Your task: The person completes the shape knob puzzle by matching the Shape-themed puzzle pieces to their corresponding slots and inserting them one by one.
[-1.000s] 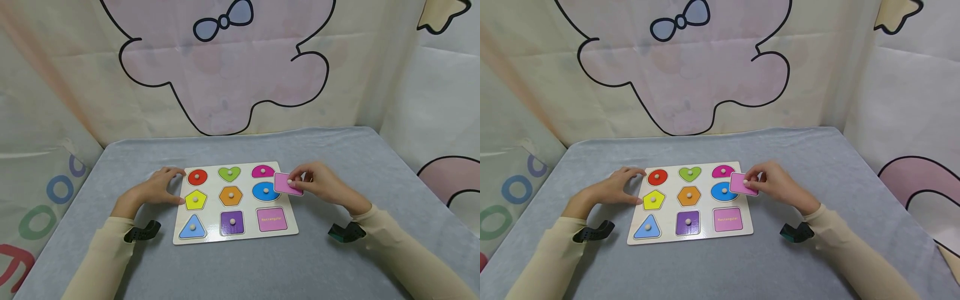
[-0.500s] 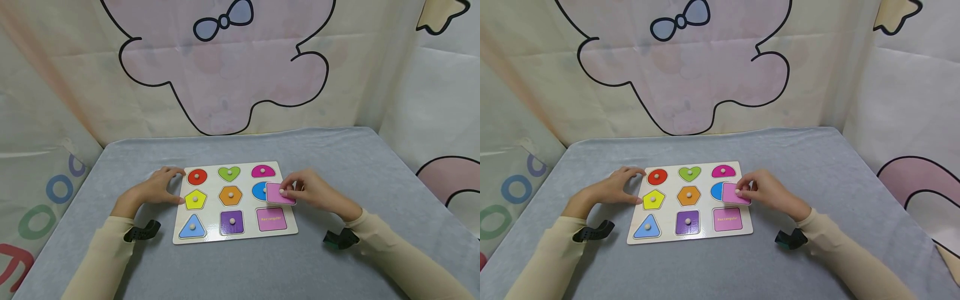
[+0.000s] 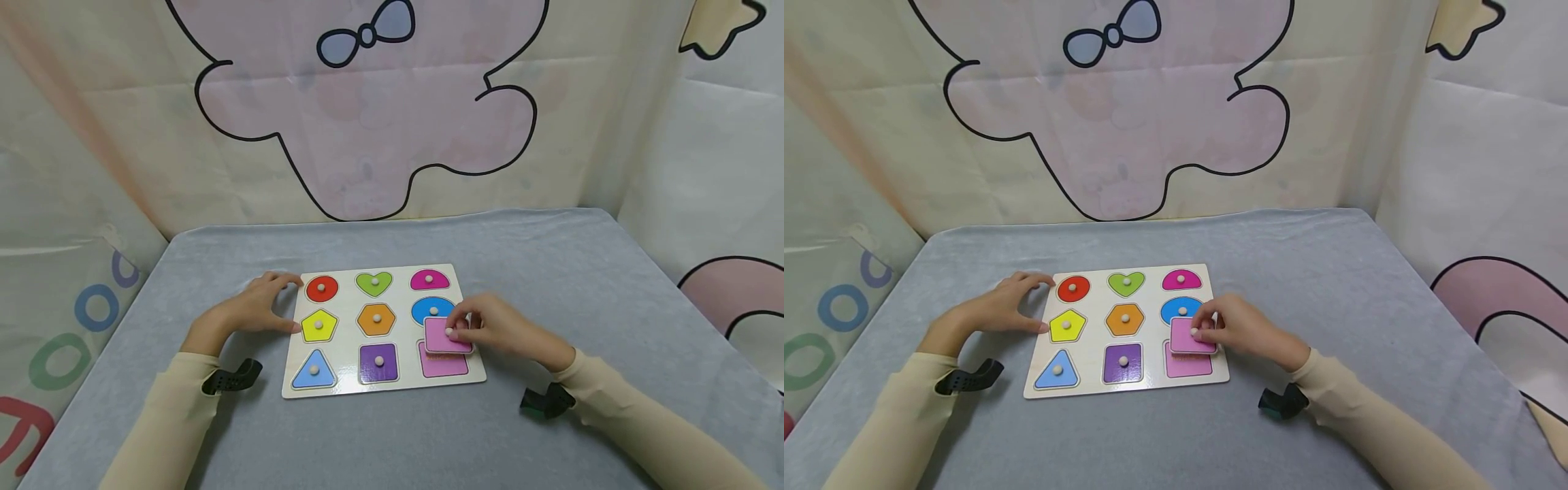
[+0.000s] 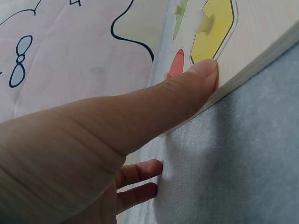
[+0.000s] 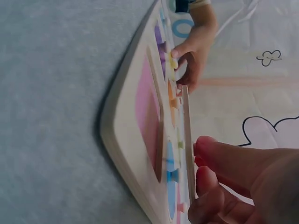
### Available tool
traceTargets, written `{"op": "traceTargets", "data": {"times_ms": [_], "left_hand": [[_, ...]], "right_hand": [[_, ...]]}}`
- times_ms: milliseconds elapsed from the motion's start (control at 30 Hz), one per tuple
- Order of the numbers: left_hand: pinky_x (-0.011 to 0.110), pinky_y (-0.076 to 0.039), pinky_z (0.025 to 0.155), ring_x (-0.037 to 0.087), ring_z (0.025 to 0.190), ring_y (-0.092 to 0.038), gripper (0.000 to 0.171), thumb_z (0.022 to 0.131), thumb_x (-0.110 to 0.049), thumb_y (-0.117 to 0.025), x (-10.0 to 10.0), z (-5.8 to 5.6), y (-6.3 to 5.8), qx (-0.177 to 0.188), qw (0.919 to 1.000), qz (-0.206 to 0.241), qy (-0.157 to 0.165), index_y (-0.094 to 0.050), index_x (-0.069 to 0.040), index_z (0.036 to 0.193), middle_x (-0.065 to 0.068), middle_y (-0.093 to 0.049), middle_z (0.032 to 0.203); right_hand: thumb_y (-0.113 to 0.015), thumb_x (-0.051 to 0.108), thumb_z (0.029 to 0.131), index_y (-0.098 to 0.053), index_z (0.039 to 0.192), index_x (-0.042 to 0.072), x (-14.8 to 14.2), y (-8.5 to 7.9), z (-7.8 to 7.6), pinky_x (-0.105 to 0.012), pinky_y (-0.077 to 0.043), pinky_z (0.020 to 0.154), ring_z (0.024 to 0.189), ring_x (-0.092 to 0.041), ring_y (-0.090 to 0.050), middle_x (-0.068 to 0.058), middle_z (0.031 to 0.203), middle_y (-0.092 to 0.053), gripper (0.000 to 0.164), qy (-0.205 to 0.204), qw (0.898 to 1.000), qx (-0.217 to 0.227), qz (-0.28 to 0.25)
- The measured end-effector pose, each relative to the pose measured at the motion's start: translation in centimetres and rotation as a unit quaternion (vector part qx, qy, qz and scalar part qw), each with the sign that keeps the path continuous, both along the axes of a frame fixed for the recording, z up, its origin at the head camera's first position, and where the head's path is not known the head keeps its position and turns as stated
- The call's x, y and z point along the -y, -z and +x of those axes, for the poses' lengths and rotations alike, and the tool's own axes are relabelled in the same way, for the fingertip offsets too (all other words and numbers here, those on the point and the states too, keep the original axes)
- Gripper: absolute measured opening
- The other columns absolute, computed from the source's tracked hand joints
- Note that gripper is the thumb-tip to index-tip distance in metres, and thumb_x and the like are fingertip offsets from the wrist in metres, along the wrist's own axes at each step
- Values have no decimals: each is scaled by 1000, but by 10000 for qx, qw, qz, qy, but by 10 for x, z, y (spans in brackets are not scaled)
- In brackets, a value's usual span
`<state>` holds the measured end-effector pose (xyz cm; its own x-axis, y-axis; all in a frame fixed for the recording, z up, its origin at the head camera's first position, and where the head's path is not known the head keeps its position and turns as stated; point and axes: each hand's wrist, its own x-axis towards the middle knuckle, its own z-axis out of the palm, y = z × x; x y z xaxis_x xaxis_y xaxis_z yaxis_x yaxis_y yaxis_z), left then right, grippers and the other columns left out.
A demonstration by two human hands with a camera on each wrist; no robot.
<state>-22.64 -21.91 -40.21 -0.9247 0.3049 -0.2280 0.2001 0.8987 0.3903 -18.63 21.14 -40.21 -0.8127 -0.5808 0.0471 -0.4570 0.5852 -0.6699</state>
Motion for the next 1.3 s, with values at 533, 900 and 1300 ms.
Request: {"op": "traceTargets", "data": {"times_ms": [533,900,1300], "left_hand": [[73,-38,107,46,136,-37,86,76,-47,-85,1,0,0,-23,10000,31,45,-45,-19,147,27,-38,152],[72,-39,107,46,135,-38,86,75,-47,-86,0,2,-3,-58,10000,47,59,-46,-19,146,27,-39,151],[72,-39,107,46,134,-38,86,75,-47,-85,-1,1,-3,-60,9999,47,78,-46,-19,146,27,-40,150]], "right_hand": [[-79,17,88,-76,91,12,5,8,7,-19,-44,57,65,-5,-51,6,74,-59,7,-356,9988,328,20],[-80,15,87,-76,90,12,7,10,11,-19,-45,61,67,-4,-52,6,74,-60,6,-528,9982,279,6],[-80,19,88,-76,90,13,9,8,12,-19,-43,60,68,-3,-50,6,72,-59,7,-480,9982,355,105]]}}
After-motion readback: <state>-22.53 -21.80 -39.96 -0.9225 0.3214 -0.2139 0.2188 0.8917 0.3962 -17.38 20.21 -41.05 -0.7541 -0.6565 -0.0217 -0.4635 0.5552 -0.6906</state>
